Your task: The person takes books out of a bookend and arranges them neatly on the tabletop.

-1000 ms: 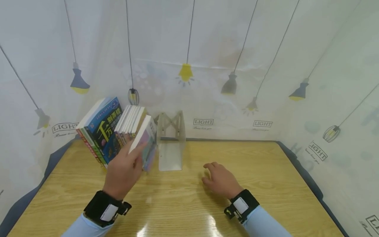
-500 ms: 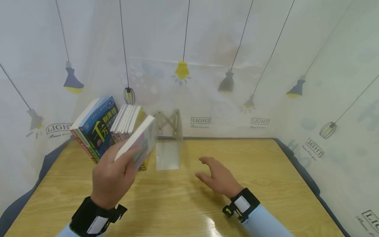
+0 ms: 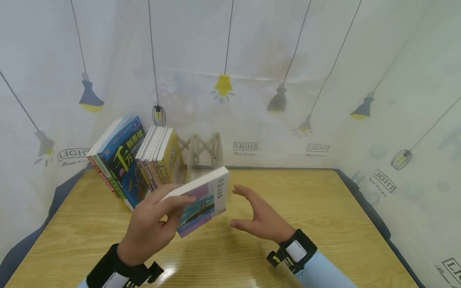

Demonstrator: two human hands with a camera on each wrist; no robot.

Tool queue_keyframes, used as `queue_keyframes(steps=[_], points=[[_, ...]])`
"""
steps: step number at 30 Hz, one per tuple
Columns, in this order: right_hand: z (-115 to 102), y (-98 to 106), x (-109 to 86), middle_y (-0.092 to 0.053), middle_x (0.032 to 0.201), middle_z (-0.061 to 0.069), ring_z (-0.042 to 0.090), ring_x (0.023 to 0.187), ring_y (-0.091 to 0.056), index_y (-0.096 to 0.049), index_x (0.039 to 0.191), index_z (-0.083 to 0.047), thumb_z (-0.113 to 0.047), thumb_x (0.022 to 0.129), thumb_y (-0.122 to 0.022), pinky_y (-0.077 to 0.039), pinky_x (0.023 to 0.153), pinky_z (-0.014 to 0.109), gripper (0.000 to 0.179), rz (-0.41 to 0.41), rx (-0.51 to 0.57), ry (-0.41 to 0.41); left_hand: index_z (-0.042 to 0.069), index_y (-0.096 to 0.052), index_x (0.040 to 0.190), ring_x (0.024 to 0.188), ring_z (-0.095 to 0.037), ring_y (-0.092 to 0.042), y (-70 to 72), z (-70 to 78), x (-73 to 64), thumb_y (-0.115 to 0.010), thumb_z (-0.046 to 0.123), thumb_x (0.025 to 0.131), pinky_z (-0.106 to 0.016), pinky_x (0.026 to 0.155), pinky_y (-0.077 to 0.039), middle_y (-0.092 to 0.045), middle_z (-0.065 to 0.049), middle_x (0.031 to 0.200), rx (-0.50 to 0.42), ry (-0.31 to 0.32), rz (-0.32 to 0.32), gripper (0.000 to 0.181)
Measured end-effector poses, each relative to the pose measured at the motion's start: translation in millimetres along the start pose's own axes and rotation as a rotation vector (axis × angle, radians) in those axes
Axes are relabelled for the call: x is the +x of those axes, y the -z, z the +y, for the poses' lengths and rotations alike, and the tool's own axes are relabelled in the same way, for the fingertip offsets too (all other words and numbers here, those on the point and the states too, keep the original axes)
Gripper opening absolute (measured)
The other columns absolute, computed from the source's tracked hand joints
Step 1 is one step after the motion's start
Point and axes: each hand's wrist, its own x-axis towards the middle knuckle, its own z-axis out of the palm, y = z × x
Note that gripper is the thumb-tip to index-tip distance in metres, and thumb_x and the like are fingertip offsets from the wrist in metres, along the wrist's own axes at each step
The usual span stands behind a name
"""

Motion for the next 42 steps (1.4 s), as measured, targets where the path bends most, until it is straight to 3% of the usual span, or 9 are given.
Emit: queue_keyframes(steps=[4, 8, 16, 21, 24, 26, 31, 34, 42], points=[[-10, 1, 3.0, -0.045, 0.153, -0.007, 0.019, 0.143, -0.042, -0.033, 0.155, -0.030, -0.030, 0.090, -0.077, -0.040, 0.113, 0.051, 0.079, -0.019, 0.073, 0.093, 0.015, -0.071, 0.115, 0.084, -0.013, -0.057, -1.9, 2.0, -0.4, -0.048, 0.022, 0.107, -0.017, 0.060, -0.038, -0.066, -0.013, 0.117, -0.094, 0.030, -0.065, 0.025], [-14, 0, 4.2, -0.062, 0.133, -0.009, 0.013, 0.123, -0.061, -0.048, 0.145, -0.029, -0.023, 0.097, -0.069, -0.053, 0.101, 0.040, 0.053, -0.041, 0.165, 0.152, 0.017, -0.071, 0.115, 0.078, -0.009, -0.052, -5.0, 1.6, -1.3, -0.048, 0.022, 0.107, -0.017, 0.058, -0.039, -0.065, -0.013, 0.119, -0.124, 0.026, -0.098, 0.025], [-14, -2, 0.2, -0.073, 0.108, 0.003, 0.013, 0.094, -0.072, -0.064, 0.127, -0.015, -0.013, 0.096, -0.067, -0.061, 0.073, 0.031, 0.031, 0.057, 0.237, 0.127, 0.018, -0.068, 0.121, 0.084, -0.009, -0.052, -9.4, 1.0, -0.2, -0.048, 0.027, 0.107, -0.016, 0.065, -0.040, -0.061, -0.012, 0.126, -0.076, 0.053, -0.152, 0.027], [-9, 0, -2.4, -0.074, 0.104, 0.007, 0.015, 0.091, -0.073, -0.066, 0.122, -0.012, -0.009, 0.096, -0.066, -0.061, 0.070, 0.033, 0.027, 0.108, 0.282, 0.108, 0.015, -0.062, 0.133, 0.081, -0.005, -0.049, -14.7, -1.3, 0.4, -0.051, 0.025, 0.106, -0.017, 0.072, -0.040, -0.055, -0.012, 0.131, -0.087, 0.046, -0.149, 0.031], [-4, 2, -3.5, -0.073, 0.107, 0.008, 0.017, 0.093, -0.073, -0.066, 0.124, -0.011, -0.008, 0.096, -0.064, -0.061, 0.075, 0.035, 0.028, 0.126, 0.316, 0.087, 0.013, -0.055, 0.142, 0.086, -0.009, -0.051, -15.6, -3.1, -0.4, -0.056, 0.021, 0.104, -0.025, 0.076, -0.041, -0.055, -0.008, 0.125, -0.075, 0.081, -0.160, 0.039], [-1, 6, -4.5, -0.073, 0.109, 0.008, 0.017, 0.094, -0.073, -0.066, 0.125, -0.011, -0.009, 0.097, -0.064, -0.061, 0.077, 0.035, 0.028, 0.144, 0.319, 0.066, 0.014, -0.050, 0.147, 0.099, -0.014, -0.056, -14.6, -4.7, -0.8, -0.060, 0.019, 0.102, -0.029, 0.080, -0.045, -0.055, -0.008, 0.129, -0.035, 0.124, -0.179, 0.047], [12, 16, -7.6, -0.072, 0.114, 0.008, 0.016, 0.096, -0.072, -0.064, 0.127, -0.014, -0.013, 0.099, -0.062, -0.061, 0.077, 0.035, 0.029, 0.181, 0.332, -0.014, 0.012, -0.038, 0.154, 0.134, -0.028, -0.049, -10.9, -10.2, -2.0, -0.065, 0.013, 0.097, -0.039, 0.106, -0.044, -0.048, -0.012, 0.148, 0.020, 0.199, -0.230, 0.063], [21, 24, -8.9, -0.072, 0.117, 0.009, 0.017, 0.098, -0.073, -0.062, 0.132, -0.015, -0.017, 0.100, -0.062, -0.062, 0.076, 0.037, 0.032, 0.214, 0.357, -0.067, 0.012, -0.035, 0.155, 0.138, -0.029, -0.046, -11.3, -15.2, -4.7, -0.065, 0.013, 0.097, -0.039, 0.113, -0.039, -0.046, -0.013, 0.150, 0.030, 0.209, -0.257, 0.065], [40, 45, -12.8, -0.072, 0.117, 0.010, 0.020, 0.093, -0.072, -0.063, 0.134, -0.017, -0.028, 0.103, -0.058, -0.061, 0.073, 0.036, 0.034, 0.358, 0.318, -0.206, 0.014, -0.036, 0.155, 0.135, -0.030, -0.048, -14.4, -29.1, -11.9, -0.066, 0.007, 0.094, -0.047, 0.106, -0.044, -0.049, -0.012, 0.148, 0.067, 0.205, -0.263, 0.068]])
